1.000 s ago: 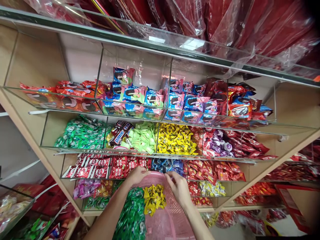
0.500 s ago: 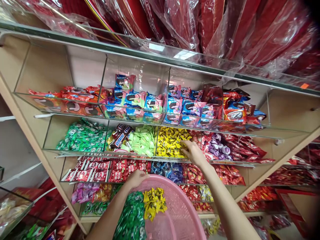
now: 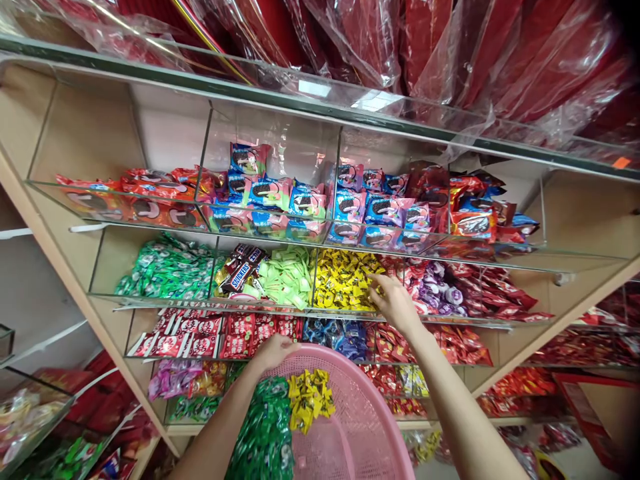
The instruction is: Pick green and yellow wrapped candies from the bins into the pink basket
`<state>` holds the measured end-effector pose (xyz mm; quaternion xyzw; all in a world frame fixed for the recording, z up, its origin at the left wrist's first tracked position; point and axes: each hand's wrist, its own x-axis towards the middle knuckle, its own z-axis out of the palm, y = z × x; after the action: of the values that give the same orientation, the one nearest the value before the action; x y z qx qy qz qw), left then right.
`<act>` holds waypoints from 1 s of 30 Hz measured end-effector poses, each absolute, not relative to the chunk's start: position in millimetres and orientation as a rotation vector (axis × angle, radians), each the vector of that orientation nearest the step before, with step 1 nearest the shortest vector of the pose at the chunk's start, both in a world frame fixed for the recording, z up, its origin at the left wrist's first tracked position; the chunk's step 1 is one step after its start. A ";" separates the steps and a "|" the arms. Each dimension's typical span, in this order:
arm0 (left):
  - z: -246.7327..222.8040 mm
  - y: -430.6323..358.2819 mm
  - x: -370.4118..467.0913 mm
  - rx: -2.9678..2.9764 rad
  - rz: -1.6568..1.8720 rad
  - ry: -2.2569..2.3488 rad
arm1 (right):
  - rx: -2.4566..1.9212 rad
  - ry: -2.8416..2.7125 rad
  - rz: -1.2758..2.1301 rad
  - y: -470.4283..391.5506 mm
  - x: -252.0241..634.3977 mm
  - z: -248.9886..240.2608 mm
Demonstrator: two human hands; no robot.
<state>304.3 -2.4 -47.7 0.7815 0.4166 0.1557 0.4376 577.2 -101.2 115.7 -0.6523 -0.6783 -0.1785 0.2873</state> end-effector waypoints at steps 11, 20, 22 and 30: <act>-47.8 -2.1 304.6 1.928 0.377 1.074 | -1.827 -1.864 -0.246 -91.9 585.5 102.7; -47.5 -1.8 304.4 1.938 0.372 1.055 | -1.661 -1.900 -0.289 -93.7 582.6 100.3; -47.5 -1.7 304.1 1.946 0.378 1.046 | -1.633 -1.871 -0.313 -95.8 581.3 102.2; -53.5 0.2 304.9 1.922 0.407 1.033 | -1.378 -1.730 -0.298 -133.5 526.4 123.0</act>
<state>304.9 0.2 -53.5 0.7755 0.4168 0.1644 0.4449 526.4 -133.5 123.0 -0.5545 -0.6964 -0.1199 0.4395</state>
